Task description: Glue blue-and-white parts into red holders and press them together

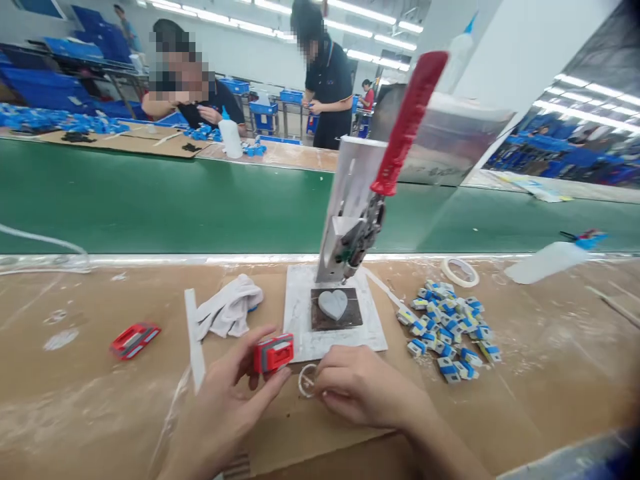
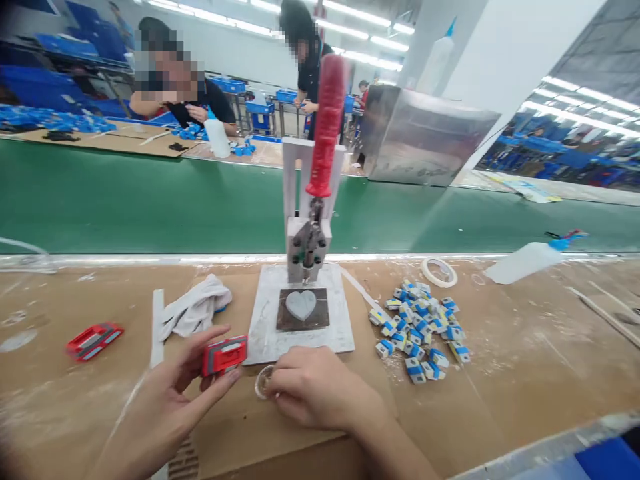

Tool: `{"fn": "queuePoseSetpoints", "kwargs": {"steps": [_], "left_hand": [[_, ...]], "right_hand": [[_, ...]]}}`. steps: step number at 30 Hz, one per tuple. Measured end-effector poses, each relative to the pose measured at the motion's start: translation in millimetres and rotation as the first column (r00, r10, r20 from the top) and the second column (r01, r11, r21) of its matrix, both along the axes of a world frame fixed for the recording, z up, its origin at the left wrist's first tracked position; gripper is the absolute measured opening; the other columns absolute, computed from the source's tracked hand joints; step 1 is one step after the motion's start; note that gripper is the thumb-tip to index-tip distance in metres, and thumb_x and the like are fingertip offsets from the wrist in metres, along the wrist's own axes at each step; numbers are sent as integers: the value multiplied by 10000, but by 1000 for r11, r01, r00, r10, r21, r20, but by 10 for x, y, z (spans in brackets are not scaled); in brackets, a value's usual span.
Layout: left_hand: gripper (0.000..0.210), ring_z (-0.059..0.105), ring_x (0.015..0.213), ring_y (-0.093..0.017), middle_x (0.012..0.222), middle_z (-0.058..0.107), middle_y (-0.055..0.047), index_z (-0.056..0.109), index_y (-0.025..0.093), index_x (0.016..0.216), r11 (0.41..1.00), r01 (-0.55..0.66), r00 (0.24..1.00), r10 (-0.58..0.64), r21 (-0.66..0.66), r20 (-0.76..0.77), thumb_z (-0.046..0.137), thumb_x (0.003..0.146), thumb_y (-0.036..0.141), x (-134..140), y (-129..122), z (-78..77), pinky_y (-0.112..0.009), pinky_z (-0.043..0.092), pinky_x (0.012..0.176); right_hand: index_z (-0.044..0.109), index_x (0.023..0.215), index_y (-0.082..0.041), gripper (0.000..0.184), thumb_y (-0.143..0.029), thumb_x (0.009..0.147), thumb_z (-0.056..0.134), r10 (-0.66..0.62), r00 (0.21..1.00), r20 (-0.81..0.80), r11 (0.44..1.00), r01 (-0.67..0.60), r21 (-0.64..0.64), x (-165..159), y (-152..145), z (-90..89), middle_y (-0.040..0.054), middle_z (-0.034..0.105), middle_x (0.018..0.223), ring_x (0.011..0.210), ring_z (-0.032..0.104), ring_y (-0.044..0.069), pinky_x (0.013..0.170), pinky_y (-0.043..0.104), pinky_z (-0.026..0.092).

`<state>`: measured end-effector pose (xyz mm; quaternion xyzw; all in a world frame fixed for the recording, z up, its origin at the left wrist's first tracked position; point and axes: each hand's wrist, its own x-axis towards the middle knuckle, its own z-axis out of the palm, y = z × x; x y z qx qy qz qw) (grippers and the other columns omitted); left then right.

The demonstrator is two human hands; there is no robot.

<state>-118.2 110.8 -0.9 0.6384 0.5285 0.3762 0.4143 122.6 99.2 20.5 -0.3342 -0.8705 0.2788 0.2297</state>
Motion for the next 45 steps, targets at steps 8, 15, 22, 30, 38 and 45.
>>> {"fn": "queuePoseSetpoints", "kwargs": {"steps": [8,15,22,30,38,45], "left_hand": [[584,750,996,-269,1108,781,-75,629,225,1181,990,-114,966,131,-87,225,852,731,521,-118,168,-149,-328,636,840],[651,752,1046,-279,1105,788,-93,639,204,1231,990,-66,920,110,-128,376,861,720,541,-38,148,-52,-362,630,934],[738,748,1010,-223,1101,779,-85,443,205,1438,986,53,845,40,-158,533,799,833,431,165,14,105,-351,615,908],[390,762,949,-200,1044,789,-74,612,203,1162,987,142,799,-69,-76,597,796,824,264,190,-38,179,-295,624,865],[290,773,865,-204,1010,799,-38,670,224,1100,967,-142,960,83,210,268,794,839,215,241,-134,2,-318,649,816],[320,772,998,-224,1112,785,-65,629,248,1156,750,-185,980,190,635,61,717,884,102,283,-187,-103,-304,648,872]], "right_hand": [[674,1013,-218,124,-217,972,557,-737,675,29,666,719,200,1160,44,279,75,717,995,950,657,242,800,354,500],[705,997,-180,155,-137,885,607,-689,628,361,719,656,231,1370,150,-60,124,745,1010,1007,654,308,922,441,485],[610,1285,-313,365,-266,941,720,-455,779,-432,844,532,70,651,17,386,68,644,1151,981,639,224,801,342,547],[641,1284,-371,407,-149,947,691,-255,846,-468,967,233,-105,-78,-12,310,57,598,1156,941,639,173,749,266,581],[713,1072,-266,262,-272,836,825,-504,667,-548,863,378,-335,-314,-102,231,18,715,839,665,659,126,588,174,560],[655,917,-190,293,-414,824,820,-622,586,-519,778,393,-490,-537,-136,129,36,675,740,606,607,132,513,200,509]]}}
